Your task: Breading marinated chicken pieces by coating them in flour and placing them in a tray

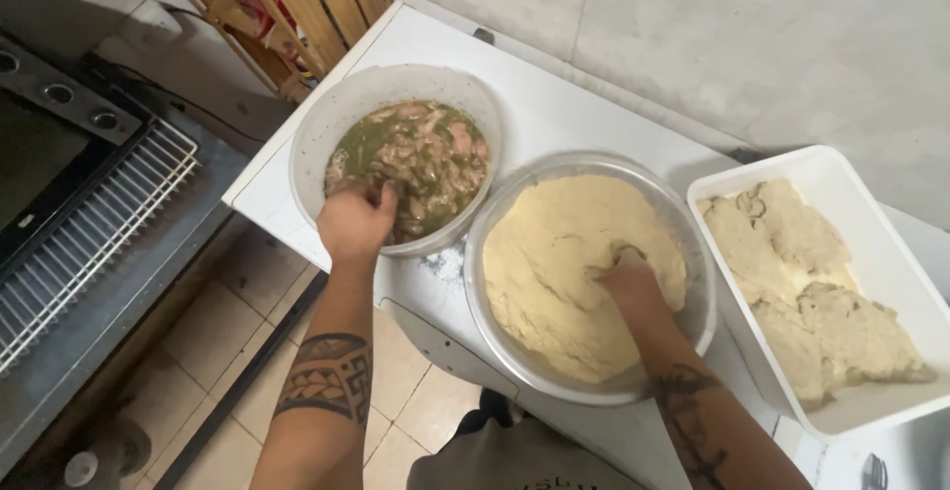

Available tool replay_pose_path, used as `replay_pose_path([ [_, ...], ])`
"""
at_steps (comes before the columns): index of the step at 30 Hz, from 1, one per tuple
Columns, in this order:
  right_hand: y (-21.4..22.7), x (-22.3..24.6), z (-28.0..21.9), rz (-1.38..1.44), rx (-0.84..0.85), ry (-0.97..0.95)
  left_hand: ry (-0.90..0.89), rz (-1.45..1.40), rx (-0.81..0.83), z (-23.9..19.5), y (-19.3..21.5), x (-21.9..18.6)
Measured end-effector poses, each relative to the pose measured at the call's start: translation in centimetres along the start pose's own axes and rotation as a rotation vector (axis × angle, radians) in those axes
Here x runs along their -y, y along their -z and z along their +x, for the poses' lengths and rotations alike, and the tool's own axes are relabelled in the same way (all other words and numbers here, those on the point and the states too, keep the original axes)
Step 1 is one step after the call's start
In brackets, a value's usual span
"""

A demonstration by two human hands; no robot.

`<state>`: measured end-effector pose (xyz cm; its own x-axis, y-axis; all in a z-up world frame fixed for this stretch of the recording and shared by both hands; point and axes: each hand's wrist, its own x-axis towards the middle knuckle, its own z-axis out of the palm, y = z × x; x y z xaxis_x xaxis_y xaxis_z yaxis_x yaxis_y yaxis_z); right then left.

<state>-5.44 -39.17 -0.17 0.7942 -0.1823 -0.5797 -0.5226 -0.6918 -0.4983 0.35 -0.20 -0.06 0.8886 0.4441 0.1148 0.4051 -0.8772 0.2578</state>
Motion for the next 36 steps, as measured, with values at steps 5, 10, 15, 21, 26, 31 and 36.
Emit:
replay_pose_path([
  [5, -2.0, -2.6, 5.0, -0.001, 0.088, 0.044, 0.000, -0.011, -0.018, -0.8, 1.0, -0.3],
  [10, -1.5, -5.0, 6.7, 0.213, 0.008, 0.180, -0.014, -0.034, -0.025, -0.5, 1.0, -0.1],
  [15, 1.4, -4.2, 5.6, 0.254, -0.013, 0.236, 0.001, -0.024, -0.020, 0.2, 0.4, 0.0],
  [21, 2.7, -4.4, 5.6, 0.596, 0.013, 0.351, 0.018, -0.022, 0.029, -0.3, 0.7, -0.1],
  [26, 2.5, -4.8, 4.2, 0.910, 0.106, 0.470, 0.025, -0.027, -0.015, -0.4, 0.8, -0.3],
  [31, 4.2, -2.6, -1.2, 1.104, 0.101, 0.486, 0.019, -0.019, -0.005, 0.0, 0.8, -0.1],
  [36, 5.5, -8.2, 1.3, 1.283, 0.050, 0.524, -0.046, 0.004, 0.038, 0.1, 0.8, 0.4],
])
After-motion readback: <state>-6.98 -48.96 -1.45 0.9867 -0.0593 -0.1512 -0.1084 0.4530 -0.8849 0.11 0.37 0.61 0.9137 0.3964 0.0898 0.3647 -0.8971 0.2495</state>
